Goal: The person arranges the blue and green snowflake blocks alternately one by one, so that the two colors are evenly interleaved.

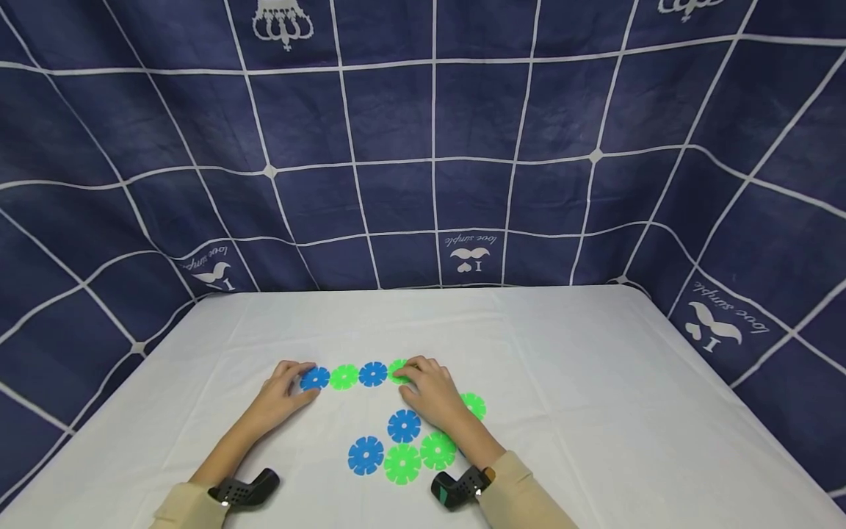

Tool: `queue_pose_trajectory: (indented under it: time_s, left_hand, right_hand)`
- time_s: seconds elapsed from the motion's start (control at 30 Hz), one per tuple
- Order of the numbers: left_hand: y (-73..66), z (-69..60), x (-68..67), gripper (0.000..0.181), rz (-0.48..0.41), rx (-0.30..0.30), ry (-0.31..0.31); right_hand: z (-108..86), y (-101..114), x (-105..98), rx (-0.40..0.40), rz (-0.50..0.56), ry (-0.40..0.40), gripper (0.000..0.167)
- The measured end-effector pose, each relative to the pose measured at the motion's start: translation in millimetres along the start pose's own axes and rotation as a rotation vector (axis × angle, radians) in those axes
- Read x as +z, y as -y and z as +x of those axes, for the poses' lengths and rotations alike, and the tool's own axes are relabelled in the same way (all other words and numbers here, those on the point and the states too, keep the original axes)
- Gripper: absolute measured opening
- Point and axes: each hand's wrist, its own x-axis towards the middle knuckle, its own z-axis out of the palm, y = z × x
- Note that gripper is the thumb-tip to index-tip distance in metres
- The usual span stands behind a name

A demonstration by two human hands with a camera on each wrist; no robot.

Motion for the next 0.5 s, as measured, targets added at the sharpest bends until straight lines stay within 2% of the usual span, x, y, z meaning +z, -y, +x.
queue_pose_trajectory:
  time_s: [0.5]
  left_hand:
    - [0.7, 0.7, 0.5, 0.052, 0.002, 0.01, 0.004]
  right_hand:
    - [0.0, 0.5, -0.4, -0.007, -0.028, -0.005, 0.025]
